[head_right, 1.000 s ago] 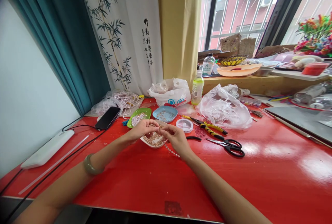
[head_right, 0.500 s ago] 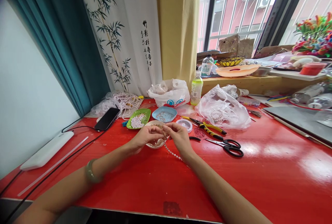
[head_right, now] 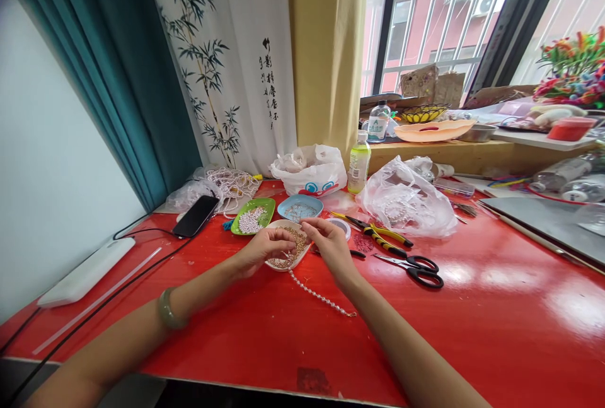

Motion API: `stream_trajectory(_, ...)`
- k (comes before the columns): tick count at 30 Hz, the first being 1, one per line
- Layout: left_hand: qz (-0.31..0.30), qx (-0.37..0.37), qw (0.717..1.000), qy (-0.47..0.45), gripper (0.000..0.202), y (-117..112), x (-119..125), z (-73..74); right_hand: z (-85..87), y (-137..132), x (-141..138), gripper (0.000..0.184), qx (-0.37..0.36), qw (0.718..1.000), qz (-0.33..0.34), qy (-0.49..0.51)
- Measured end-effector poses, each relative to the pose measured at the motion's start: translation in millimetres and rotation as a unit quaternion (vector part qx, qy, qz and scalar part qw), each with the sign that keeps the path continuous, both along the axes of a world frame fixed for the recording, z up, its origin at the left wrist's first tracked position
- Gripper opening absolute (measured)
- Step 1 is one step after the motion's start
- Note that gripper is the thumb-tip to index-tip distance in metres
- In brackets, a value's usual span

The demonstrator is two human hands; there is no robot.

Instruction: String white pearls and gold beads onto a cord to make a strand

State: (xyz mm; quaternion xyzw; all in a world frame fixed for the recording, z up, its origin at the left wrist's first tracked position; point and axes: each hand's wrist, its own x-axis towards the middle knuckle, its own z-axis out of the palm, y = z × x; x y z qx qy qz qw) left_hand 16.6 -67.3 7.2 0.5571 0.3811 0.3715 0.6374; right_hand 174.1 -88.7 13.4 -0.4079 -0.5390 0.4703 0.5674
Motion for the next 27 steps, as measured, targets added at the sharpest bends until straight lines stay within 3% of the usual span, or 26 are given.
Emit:
stream_trajectory(6, -0.035, -0.014, 0.999, -0.019, 0.023, -0.2, -0.7, 0.2, 5.0, -3.9, -0.7, 0.018, 0.004, 0.998, 0.06, 0.02)
stream_trajectory(14, -0.131, -0.075, 0.988, -0.044, 0.029, -1.3, -4.4, 1.4, 4.3, -1.0, 5.1, 0.016, -0.016, 0.99, 0.1, 0.093)
stream_trajectory(20, -0.118, -0.082, 0.987, -0.069, 0.025, 4.5, -7.7, 3.1, 3.7, 3.4, 9.8, 0.013, -0.014, 0.988, 0.093, 0.122)
stream_trajectory(27, -0.121, -0.063, 0.989, -0.058, 0.018, 11.0, -11.9, 6.5, 6.5, 0.7, 9.8, 0.015, 0.013, 0.993, 0.086, 0.081)
